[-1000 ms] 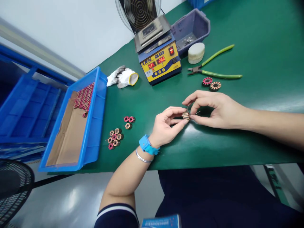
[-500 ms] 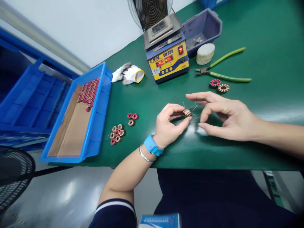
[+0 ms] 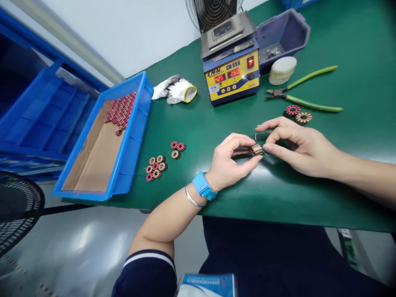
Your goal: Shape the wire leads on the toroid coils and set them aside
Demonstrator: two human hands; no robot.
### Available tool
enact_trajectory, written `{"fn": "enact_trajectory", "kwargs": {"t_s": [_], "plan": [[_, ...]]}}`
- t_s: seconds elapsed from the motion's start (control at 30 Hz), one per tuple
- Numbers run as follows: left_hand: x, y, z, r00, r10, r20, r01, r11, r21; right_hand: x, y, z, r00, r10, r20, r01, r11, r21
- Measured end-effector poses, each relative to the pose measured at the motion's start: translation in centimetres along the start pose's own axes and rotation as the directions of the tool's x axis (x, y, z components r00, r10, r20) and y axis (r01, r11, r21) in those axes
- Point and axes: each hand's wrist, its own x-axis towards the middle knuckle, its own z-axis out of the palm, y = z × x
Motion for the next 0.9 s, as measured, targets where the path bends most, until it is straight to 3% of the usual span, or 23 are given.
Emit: {"fn": "enact_trajectory", "kwargs": {"t_s": [0.17, 0.33, 0.5, 0.6, 0.7, 0.9], "plan": [[0.0, 0.3, 0.0, 0.999, -0.043, 0.008, 0.044, 0.999, -0.021, 0.0, 0.1, -0.1, 1.000, -0.029, 0.004, 0.029, 0.999, -0.021], [0.2, 0.2, -0.3, 0.973, -0.231, 0.025, 0.232, 0.960, -0.157, 0.2, -0.5, -0.8, 0.984, -0.176, -0.012, 0.171, 0.971, -0.168], [0.6, 0.0, -0.7, 0.949, -0.310, 0.052, 0.313, 0.912, -0.265, 0.2, -0.9, -1.3, 0.882, -0.458, 0.114, 0.455, 0.761, -0.463], [0.7, 0.1, -0.8, 0.947, -0.318, 0.051, 0.320, 0.911, -0.261, 0.1, -0.7, -1.4, 0.861, -0.487, 0.145, 0.481, 0.691, -0.539], [0.6, 0.2, -0.8, 0.938, -0.340, 0.069, 0.346, 0.905, -0.247, 0.0, -0.7, -1.3, 0.882, -0.452, 0.133, 0.451, 0.730, -0.513], [0.4, 0.2, -0.8, 0.888, -0.420, 0.188, 0.458, 0.850, -0.261, 0.0, -1.0, -0.8, 0.957, -0.286, 0.054, 0.290, 0.924, -0.251]]}}
